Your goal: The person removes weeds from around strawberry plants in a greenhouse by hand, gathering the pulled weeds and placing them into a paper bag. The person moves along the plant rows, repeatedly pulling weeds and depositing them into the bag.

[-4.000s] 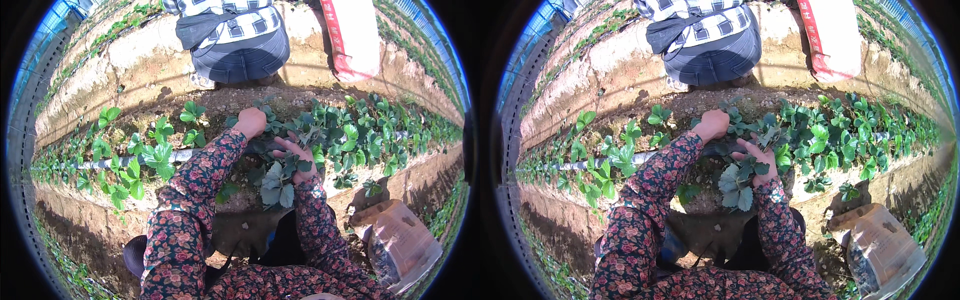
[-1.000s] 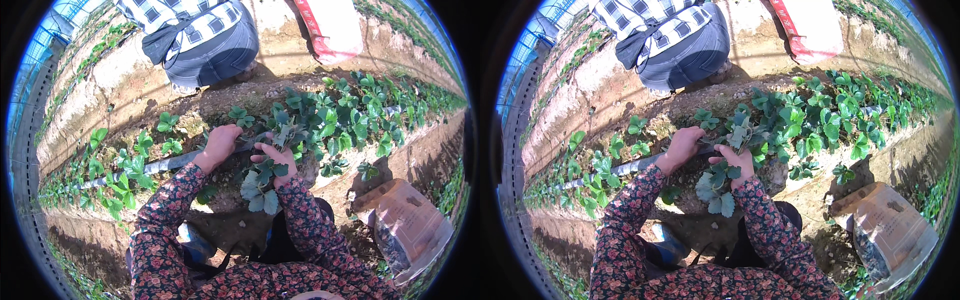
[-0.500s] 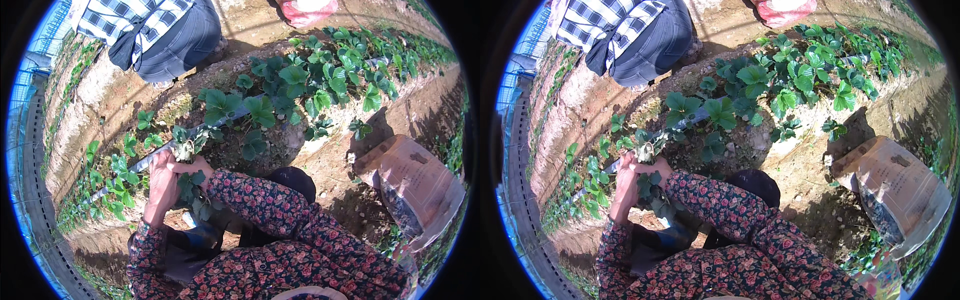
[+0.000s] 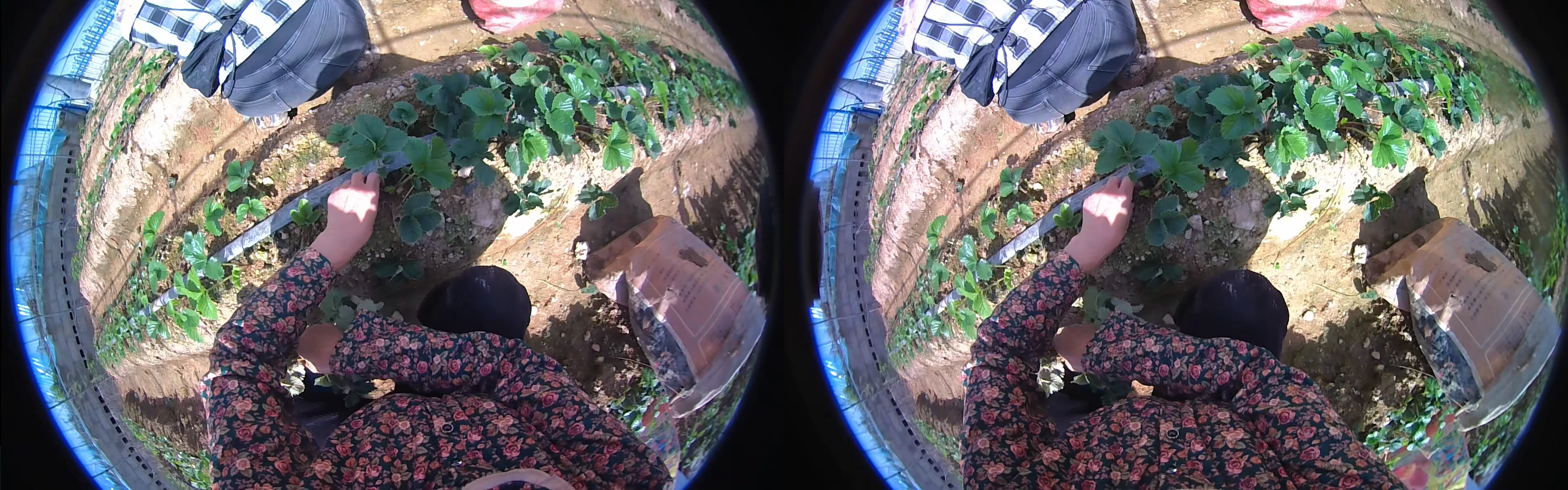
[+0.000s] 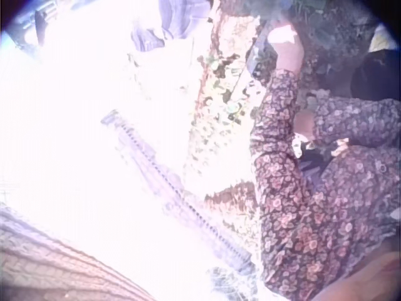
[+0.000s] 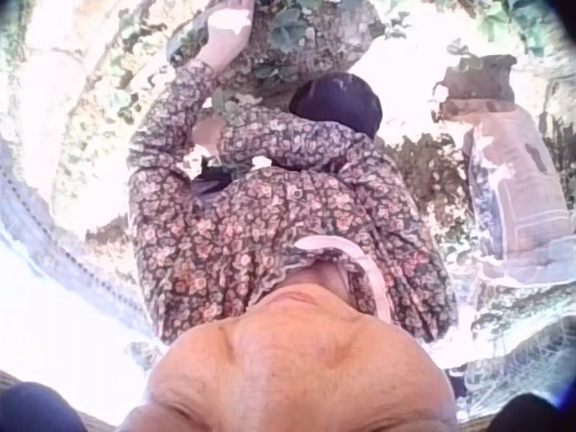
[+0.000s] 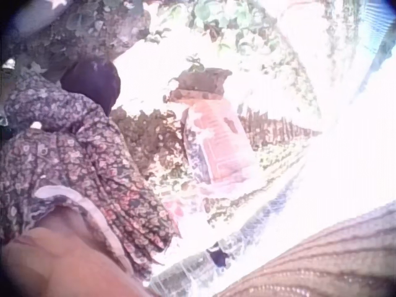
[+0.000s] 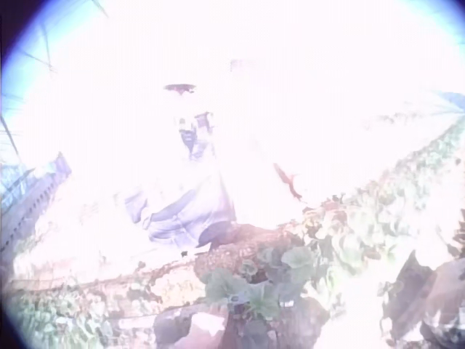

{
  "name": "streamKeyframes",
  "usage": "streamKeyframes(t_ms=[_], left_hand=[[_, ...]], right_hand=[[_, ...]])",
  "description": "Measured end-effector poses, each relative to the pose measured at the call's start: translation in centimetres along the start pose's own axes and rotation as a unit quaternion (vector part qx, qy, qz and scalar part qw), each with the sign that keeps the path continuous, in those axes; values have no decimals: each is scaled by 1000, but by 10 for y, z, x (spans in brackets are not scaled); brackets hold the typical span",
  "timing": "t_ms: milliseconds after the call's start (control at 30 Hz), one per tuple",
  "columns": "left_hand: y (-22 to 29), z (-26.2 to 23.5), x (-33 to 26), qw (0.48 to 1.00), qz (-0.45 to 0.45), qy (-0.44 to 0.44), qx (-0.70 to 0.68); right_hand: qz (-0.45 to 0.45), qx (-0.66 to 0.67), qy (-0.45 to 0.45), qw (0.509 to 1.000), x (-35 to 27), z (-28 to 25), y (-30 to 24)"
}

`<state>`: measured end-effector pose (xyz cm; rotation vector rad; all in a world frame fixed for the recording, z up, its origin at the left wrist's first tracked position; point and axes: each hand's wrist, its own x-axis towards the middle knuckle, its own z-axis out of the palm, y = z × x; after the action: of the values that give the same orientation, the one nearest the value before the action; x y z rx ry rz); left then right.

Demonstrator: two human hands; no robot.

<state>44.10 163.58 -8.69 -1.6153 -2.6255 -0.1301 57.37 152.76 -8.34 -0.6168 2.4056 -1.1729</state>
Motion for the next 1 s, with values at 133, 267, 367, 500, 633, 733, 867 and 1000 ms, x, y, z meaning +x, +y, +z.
streamKeyframes(t_ms=[133, 267, 367, 500, 633, 733, 867, 1000], left_hand=[[2, 31, 14, 997, 19, 68, 37], [4, 19, 38, 984, -61, -153, 63], [15, 20, 25, 978, -42, -196, 55], [44, 0, 5, 979, -101, -178, -19], [42, 9, 7, 981, -128, -146, -26], [33, 9, 16, 972, -107, -196, -79], [9, 0, 33, 936, -84, -317, -129], [0, 7, 26, 986, 1, -167, -21]], right_hand=[[73, 13, 109, 991, 21, 60, 19], [68, 22, 158, 985, 32, 77, 17], [45, 30, 146, 988, 28, 71, 23], [42, 25, 142, 989, 27, 72, 31], [38, 20, 149, 988, 30, 75, 28], [37, 19, 154, 987, 29, 77, 30], [11, 29, 170, 985, 21, 63, 33], [-49, 42, 278, 959, -6, 18, 14]])
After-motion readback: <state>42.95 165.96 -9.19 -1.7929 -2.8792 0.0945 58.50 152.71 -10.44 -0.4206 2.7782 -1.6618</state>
